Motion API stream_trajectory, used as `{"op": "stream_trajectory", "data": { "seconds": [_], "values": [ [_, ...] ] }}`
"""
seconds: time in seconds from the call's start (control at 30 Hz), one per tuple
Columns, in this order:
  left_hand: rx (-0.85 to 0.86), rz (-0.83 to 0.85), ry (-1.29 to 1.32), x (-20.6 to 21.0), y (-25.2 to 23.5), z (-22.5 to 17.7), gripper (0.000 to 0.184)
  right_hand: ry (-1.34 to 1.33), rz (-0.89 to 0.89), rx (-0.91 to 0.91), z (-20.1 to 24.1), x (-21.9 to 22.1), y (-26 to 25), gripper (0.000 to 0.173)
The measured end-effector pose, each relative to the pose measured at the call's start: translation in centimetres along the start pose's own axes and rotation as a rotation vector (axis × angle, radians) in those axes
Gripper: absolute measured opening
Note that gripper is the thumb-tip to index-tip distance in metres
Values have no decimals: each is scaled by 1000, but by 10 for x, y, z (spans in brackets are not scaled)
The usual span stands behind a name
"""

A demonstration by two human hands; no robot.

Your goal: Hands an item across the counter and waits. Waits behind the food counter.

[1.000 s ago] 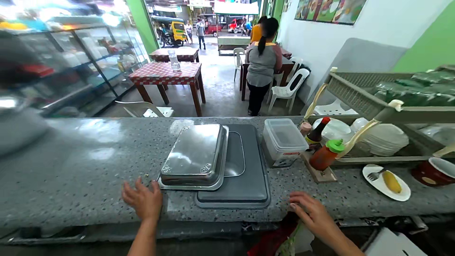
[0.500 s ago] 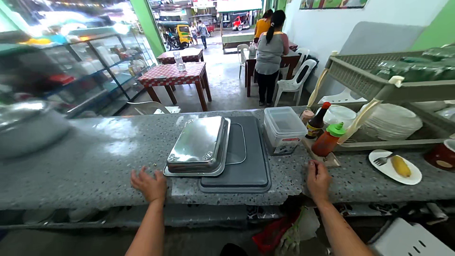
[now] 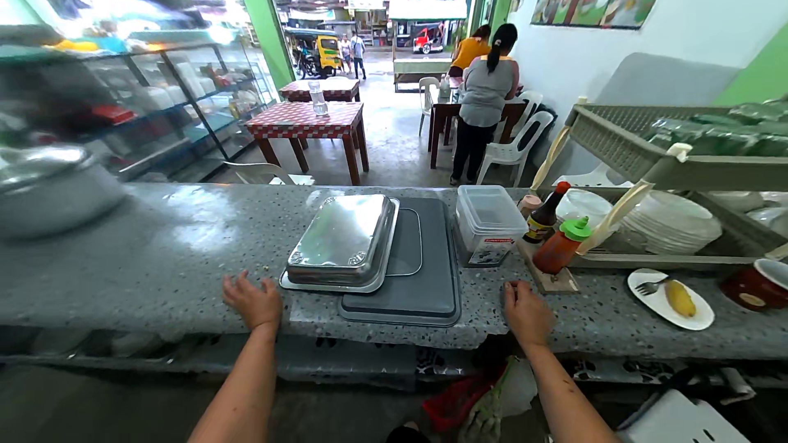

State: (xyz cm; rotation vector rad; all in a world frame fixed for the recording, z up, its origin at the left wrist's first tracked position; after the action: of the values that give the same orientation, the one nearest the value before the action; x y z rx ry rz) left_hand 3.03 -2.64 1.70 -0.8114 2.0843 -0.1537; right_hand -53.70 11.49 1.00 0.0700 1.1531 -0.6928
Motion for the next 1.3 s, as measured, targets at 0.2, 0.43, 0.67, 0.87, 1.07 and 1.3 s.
{"op": "stream_trajectory", "data": {
  "seconds": [0.2, 0.43, 0.67, 0.87, 1.07, 1.3],
  "values": [
    [-31, 60, -101, 8, -2, 0, 53, -13, 64, 36, -6, -1, -3, 37],
    [-29, 87, -113, 8, 0, -2, 54, -71, -36, -19, -10, -2, -1, 35],
    [-25, 25, -52, 0, 4, -3, 50, -132, -106, -63, -10, 0, 1, 35],
    [-48, 44, -69, -2, 2, -3, 51, -115, -100, -76, -7, -2, 2, 36],
    [-71, 56, -105, 2, -1, -1, 53, -125, -132, -97, -6, -1, 4, 35],
    [-52, 39, -25, 0, 1, 1, 46, -133, -160, -92, -8, -1, 5, 36]
  ]
}}
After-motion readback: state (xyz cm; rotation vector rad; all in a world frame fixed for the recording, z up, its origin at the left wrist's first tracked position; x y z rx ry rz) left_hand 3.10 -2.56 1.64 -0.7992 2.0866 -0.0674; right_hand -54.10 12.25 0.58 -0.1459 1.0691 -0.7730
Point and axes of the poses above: each hand's wrist, its own y-axis away from the middle knuckle, its own x-axis out of the palm, z = x × y, the point moved 6 cm from there along -y, towards the middle knuckle, and after that the axes turned 2 degrees about -y, right-handed, at the moved point
